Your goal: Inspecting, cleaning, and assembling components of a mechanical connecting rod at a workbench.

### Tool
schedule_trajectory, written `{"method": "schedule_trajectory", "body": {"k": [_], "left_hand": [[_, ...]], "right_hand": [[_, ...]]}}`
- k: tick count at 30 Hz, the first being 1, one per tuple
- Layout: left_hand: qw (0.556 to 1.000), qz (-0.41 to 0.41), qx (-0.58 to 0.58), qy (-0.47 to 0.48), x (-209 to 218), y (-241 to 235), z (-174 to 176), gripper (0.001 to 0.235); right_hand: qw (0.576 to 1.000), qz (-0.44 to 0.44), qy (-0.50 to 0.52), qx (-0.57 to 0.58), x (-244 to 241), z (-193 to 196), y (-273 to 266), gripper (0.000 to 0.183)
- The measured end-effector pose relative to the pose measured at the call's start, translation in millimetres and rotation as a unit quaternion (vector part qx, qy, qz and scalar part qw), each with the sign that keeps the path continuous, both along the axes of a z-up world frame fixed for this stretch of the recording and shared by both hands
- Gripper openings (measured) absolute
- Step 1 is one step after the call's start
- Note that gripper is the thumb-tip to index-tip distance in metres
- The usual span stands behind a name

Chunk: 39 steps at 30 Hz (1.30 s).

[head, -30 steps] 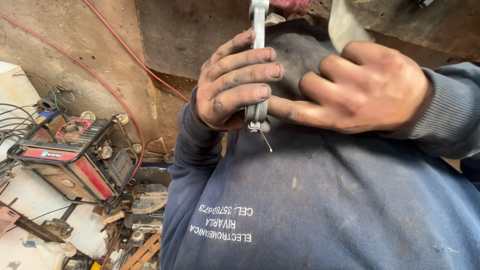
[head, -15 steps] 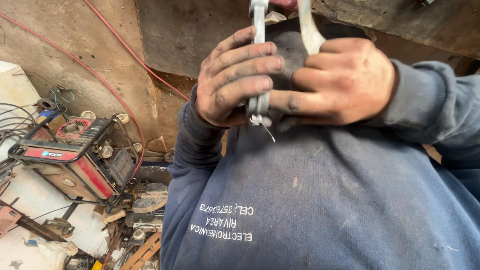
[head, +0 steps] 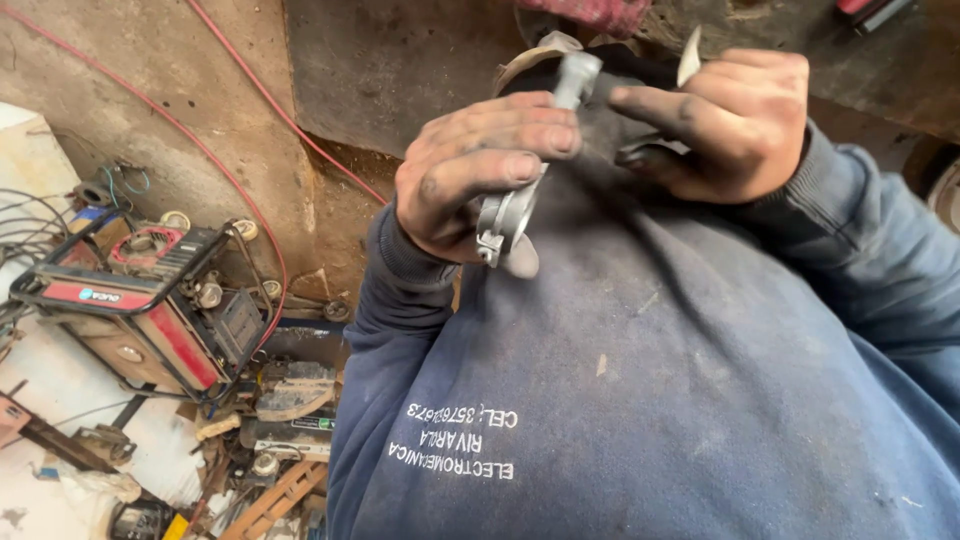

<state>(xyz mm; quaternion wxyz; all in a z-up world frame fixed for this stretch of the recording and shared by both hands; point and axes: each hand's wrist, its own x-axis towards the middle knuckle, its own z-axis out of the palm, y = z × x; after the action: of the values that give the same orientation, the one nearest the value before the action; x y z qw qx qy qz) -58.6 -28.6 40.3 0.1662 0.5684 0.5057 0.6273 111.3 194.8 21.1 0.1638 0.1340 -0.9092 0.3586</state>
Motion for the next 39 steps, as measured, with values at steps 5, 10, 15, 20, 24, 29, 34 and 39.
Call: {"method": "schedule_trajectory", "body": {"k": [5, 10, 15, 20, 24, 29, 34, 39], "left_hand": [[0.992, -0.071, 0.043, -0.092, -5, 1, -7, 0.065], [0.928, -0.130, -0.039, -0.348, 4, -2, -5, 0.075], [0.887, -0.016, -0.070, -0.457, 25, 8, -15, 0.075], [0.877, 0.005, -0.111, -0.468, 36, 0, -35, 0.069], [0.855, 0.031, -0.106, -0.507, 40, 1, -39, 0.067], [0.876, 0.078, -0.102, -0.465, 51, 4, -51, 0.067], [0.938, 0.184, -0.204, -0.213, 57, 6, -58, 0.068], [0.954, 0.190, -0.196, -0.129, 60, 12, -68, 0.066]], "right_hand": [[0.993, -0.041, -0.099, -0.058, 25, -20, -13, 0.033], [0.992, -0.036, -0.096, -0.068, 10, -2, -16, 0.027], [0.986, -0.036, -0.136, -0.094, 21, -16, -15, 0.017], [0.985, -0.027, -0.136, -0.101, 20, -16, -16, 0.012], [0.986, -0.026, -0.140, -0.085, 11, -6, -20, 0.008], [0.961, -0.065, -0.202, -0.179, 12, -6, -17, 0.021], [0.902, -0.050, -0.352, -0.245, -18, 10, -13, 0.034], [0.806, -0.020, -0.439, -0.397, -29, -21, -14, 0.027]]}}
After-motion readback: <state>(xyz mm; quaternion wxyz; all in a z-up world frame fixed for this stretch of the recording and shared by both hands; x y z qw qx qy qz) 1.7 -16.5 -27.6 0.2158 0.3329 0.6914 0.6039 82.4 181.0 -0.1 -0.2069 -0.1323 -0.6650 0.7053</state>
